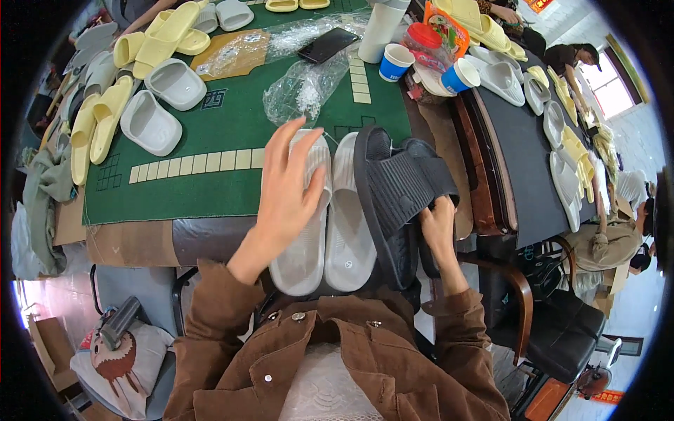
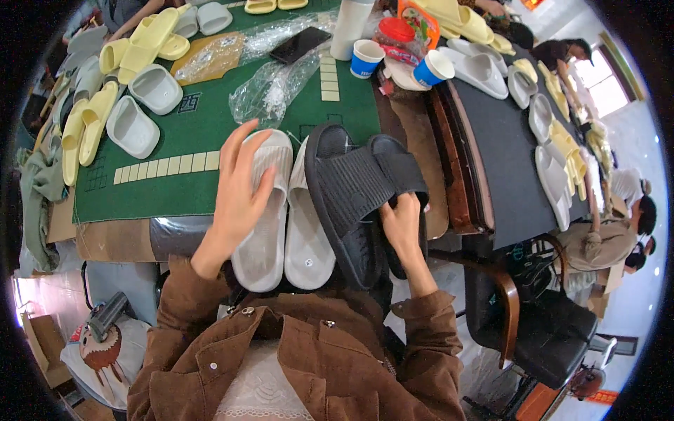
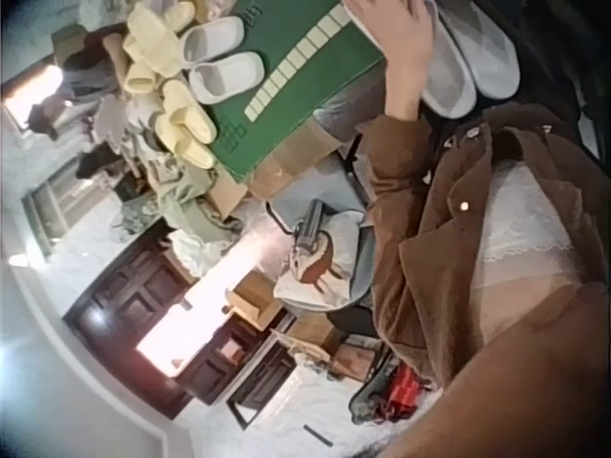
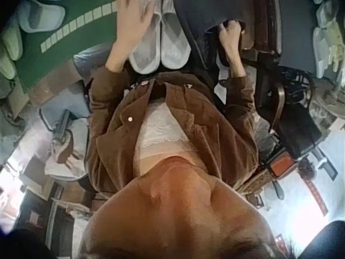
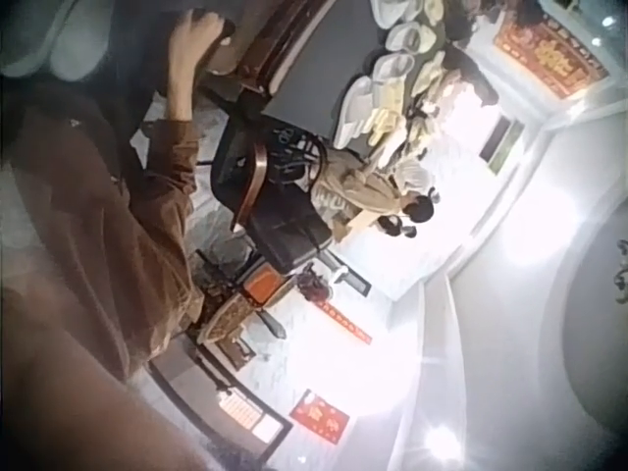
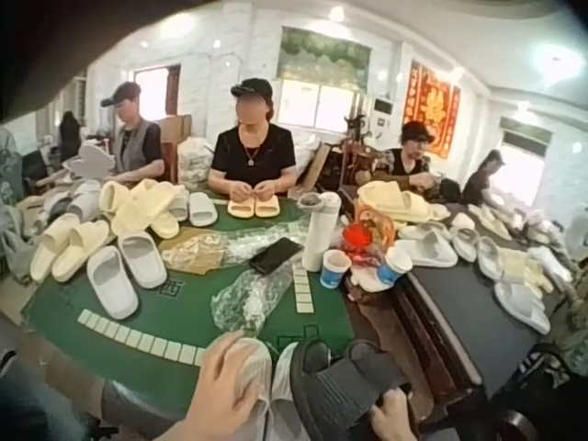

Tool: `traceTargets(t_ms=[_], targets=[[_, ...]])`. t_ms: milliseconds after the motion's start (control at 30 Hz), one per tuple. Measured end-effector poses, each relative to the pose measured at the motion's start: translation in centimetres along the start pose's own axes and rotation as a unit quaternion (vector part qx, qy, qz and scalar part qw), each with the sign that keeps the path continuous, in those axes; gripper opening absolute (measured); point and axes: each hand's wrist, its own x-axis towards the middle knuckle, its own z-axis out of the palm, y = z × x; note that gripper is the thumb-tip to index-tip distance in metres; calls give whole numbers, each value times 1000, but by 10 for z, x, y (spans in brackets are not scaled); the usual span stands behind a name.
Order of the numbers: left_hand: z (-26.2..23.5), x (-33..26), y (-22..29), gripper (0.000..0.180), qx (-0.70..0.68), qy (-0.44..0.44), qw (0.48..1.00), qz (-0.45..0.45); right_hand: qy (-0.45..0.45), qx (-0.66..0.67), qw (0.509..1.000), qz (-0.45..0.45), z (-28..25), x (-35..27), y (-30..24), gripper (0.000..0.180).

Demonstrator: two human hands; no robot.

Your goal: Inspecting sandals and removing loose threads in a manufacturing workshop.

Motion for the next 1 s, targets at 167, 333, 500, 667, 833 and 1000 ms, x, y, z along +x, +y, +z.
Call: traceTargets(t_ms=[167, 333, 500, 667, 833, 1000], targets=[[-18, -58, 24, 52, -15, -68, 997, -35, 15, 53, 998, -22, 11, 3, 10, 29], [-16, -67, 52, 55, 63, -125, 989, -55, 20, 62, 997, -31, 15, -2, 9, 29], [-12, -70, 61, 53, 41, -119, 990, -64, 17, 65, 998, -17, 17, -4, 29, 28], [8, -76, 44, 57, 151, -150, 977, -22, 34, 66, 997, -36, 18, -3, 26, 28], [38, -75, 32, 63, 186, -138, 971, -58, 4, 27, 1000, -6, 14, -4, 26, 27], [21, -78, 22, 61, 154, -108, 981, -39, 4, 12, 1000, 28, 15, -5, 29, 23]])
